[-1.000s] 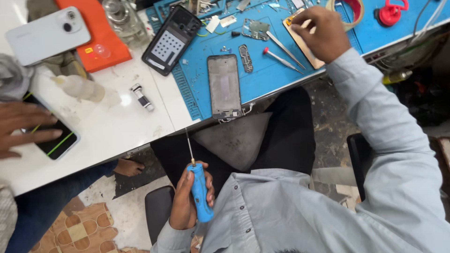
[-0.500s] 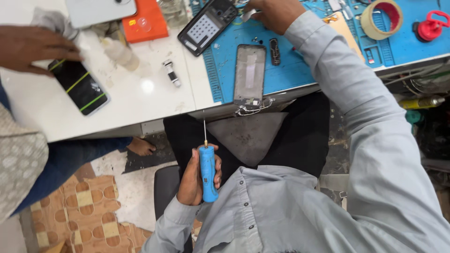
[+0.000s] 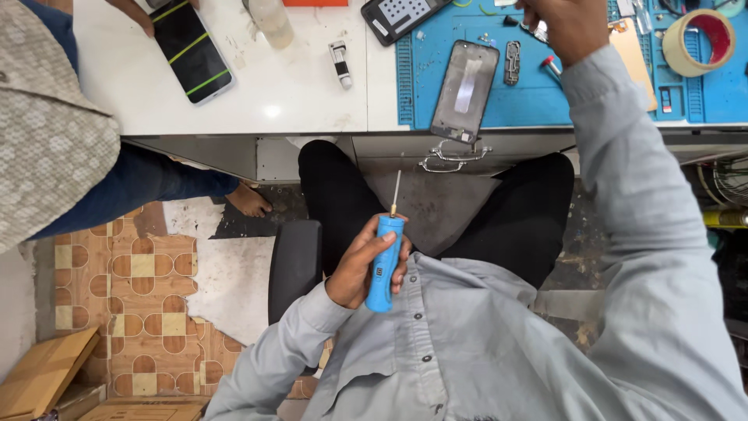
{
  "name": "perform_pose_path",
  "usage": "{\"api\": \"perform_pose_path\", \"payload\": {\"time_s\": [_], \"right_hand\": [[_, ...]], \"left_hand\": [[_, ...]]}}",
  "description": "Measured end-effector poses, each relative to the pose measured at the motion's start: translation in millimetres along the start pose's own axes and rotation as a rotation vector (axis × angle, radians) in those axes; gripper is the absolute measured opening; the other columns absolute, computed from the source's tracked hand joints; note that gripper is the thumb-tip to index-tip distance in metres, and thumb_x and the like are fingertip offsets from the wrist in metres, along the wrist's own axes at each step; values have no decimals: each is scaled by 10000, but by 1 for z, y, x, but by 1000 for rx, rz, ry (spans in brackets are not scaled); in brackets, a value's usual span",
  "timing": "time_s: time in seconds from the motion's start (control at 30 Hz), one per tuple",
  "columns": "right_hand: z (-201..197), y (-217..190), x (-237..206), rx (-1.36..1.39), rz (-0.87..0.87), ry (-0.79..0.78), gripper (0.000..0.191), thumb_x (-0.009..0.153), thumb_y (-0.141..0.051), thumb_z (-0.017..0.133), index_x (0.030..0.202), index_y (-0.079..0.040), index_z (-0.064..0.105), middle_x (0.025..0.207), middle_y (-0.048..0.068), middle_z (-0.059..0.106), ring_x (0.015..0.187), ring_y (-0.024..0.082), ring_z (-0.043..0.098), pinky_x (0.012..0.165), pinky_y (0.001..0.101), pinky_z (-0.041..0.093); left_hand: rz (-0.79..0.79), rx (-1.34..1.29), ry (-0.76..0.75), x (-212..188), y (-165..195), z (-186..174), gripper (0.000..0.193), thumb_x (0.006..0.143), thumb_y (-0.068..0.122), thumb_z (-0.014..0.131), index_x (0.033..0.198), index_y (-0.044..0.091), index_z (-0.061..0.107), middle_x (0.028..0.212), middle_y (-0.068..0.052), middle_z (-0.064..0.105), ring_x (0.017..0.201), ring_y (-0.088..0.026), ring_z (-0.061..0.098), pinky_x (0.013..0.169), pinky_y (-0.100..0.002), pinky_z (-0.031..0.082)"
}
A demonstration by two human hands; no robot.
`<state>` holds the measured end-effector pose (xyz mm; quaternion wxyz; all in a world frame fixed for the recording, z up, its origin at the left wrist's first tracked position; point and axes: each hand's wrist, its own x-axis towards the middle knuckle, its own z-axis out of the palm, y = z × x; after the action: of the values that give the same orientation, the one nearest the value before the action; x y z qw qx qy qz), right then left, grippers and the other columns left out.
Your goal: The person sits at a repair bench and uses a blue electric screwdriver to unscrew screws from the back housing of a disassembled smartphone, holding the phone frame in one hand. They periodically wipe the screwdriver bit with a small tissue, then resume unscrewing and finally place the phone on the bench.
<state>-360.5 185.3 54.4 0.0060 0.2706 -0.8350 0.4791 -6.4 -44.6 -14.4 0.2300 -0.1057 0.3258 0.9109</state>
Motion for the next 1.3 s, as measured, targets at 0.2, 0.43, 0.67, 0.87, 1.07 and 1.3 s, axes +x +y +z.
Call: {"api": "perform_pose_path", "payload": {"time_s": [0.2,0.43,0.67,0.87,1.07,1.3], "right_hand": [[-6,1,-88,936,96,42,98,1182,-65,685,1092,-28,691,1018,92,718,842,134,681,765,252,561],[40,-20,-207,1268,210,163,175,1126,-96,616,1224,35,679,1065,105,720,927,167,706,879,274,598],[90,-102,-317,915,278,74,226,1025,16,674,1249,35,684,1053,109,724,932,189,730,849,294,622],[123,-166,-395,-299,-478,243,204,905,29,844,1082,-27,759,999,120,698,854,263,718,724,339,575],[128,-176,-411,-472,-991,244,239,882,98,845,1082,2,756,1018,87,690,976,278,759,724,321,620],[121,-186,-427,-661,-1090,142,258,888,-15,826,1136,13,762,1069,111,703,1025,284,754,740,317,637]], "left_hand": [[32,72,-71,-25,-27,13,397,1050,329,568,1327,81,432,915,-107,580,618,-140,580,513,-289,527],[132,133,-198,-84,-93,16,309,1071,301,573,1233,75,436,942,-119,596,655,-150,612,570,-320,571],[306,177,-192,-125,-143,8,474,1111,390,484,1466,119,324,1017,-120,566,626,-131,594,560,-296,557],[335,245,-192,-150,-168,10,550,1119,399,459,1544,110,262,1108,-121,522,631,-122,585,566,-281,547],[345,266,-215,-170,-186,13,488,1129,376,455,1506,109,302,1087,-119,523,641,-117,576,564,-271,530],[339,275,-204,-179,-198,14,469,1112,386,447,1460,103,311,1027,-99,528,589,-108,565,533,-264,516]]}}
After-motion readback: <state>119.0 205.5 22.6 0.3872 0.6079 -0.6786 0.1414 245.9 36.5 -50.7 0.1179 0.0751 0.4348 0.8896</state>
